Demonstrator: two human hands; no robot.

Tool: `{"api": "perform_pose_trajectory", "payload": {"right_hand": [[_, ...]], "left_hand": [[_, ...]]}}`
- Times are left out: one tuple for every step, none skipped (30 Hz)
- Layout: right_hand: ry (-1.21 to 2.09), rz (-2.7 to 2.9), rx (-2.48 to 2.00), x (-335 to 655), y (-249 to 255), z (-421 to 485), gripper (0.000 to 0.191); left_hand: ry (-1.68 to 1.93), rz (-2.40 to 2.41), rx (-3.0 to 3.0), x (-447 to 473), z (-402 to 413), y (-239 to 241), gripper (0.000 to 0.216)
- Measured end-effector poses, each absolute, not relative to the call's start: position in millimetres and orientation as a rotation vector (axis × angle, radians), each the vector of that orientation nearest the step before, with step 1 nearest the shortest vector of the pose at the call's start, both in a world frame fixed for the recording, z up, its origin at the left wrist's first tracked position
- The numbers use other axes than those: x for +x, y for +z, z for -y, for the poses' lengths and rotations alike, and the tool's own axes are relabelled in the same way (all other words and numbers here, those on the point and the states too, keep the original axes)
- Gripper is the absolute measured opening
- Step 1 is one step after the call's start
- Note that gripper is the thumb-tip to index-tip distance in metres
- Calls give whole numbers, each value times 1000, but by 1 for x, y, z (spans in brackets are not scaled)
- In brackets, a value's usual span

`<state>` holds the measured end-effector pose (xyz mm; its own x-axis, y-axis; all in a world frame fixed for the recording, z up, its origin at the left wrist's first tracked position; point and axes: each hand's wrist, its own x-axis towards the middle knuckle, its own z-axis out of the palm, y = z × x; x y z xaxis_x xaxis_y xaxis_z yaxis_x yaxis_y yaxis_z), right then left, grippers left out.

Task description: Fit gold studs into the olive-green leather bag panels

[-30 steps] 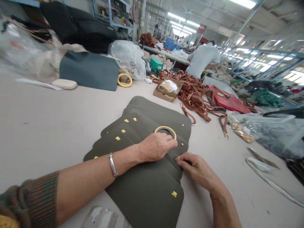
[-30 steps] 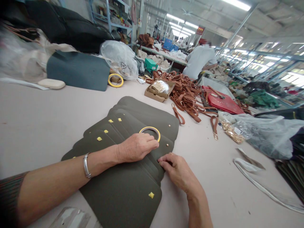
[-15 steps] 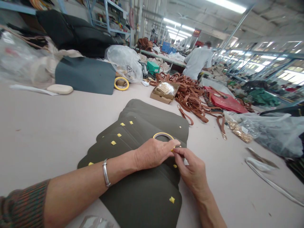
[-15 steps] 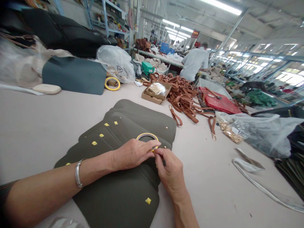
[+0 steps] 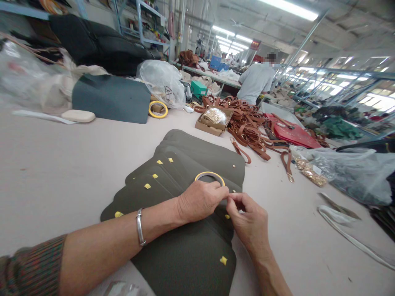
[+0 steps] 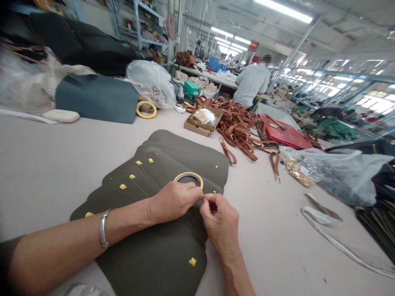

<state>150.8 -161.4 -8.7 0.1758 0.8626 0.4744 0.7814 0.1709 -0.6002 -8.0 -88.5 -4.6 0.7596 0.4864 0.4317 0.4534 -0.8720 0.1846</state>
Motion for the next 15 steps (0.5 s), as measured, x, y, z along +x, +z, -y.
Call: {"api": "perform_pose_trajectory", "payload": {"right_hand": [[244, 1516, -1628, 149, -8, 161, 16], [365, 1426, -1634, 147, -7, 161, 17], [475, 1346, -1630, 146, -7, 161, 19], [566, 1281, -1620, 145, -7, 160, 21], [626, 1226, -1612, 146, -7, 159, 22], [660, 1176, -1611, 148, -8, 158, 23], [681, 1127, -1617, 152, -10, 157, 24], [696, 1069, -1623, 157, -12, 155, 25], [710, 1002, -1627, 163, -14, 154, 27], [728, 933, -1627, 170, -16, 152, 30], [754, 874, -1625, 177, -18, 150, 32], [791, 834, -1621, 184, -20, 149, 35], [828, 816, -1620, 189, -21, 148, 38], [859, 825, -1625, 193, -22, 147, 40], [878, 857, -1637, 195, -23, 146, 42]], "left_hand": [[782, -766, 2886, -8, 88, -6, 12], [832, -758, 2883, -7, 88, -7, 13], [881, -751, 2875, -7, 88, -8, 15], [926, -742, 2864, -7, 89, -8, 16], [972, -735, 2854, -6, 90, -8, 18], [1011, -725, 2848, -6, 92, -8, 18], [1043, -714, 2843, -5, 94, -8, 18], [1064, -702, 2843, -5, 96, -7, 18], [1069, -687, 2851, -4, 97, -7, 17], [1058, -676, 2869, -4, 98, -7, 15], [1025, -674, 2896, -3, 98, -8, 15], [974, -683, 2931, -3, 98, -10, 14], [910, -705, 2967, -2, 96, -11, 13], [836, -732, 2999, -2, 95, -13, 13], [762, -758, 3023, -2, 93, -14, 12]]}}
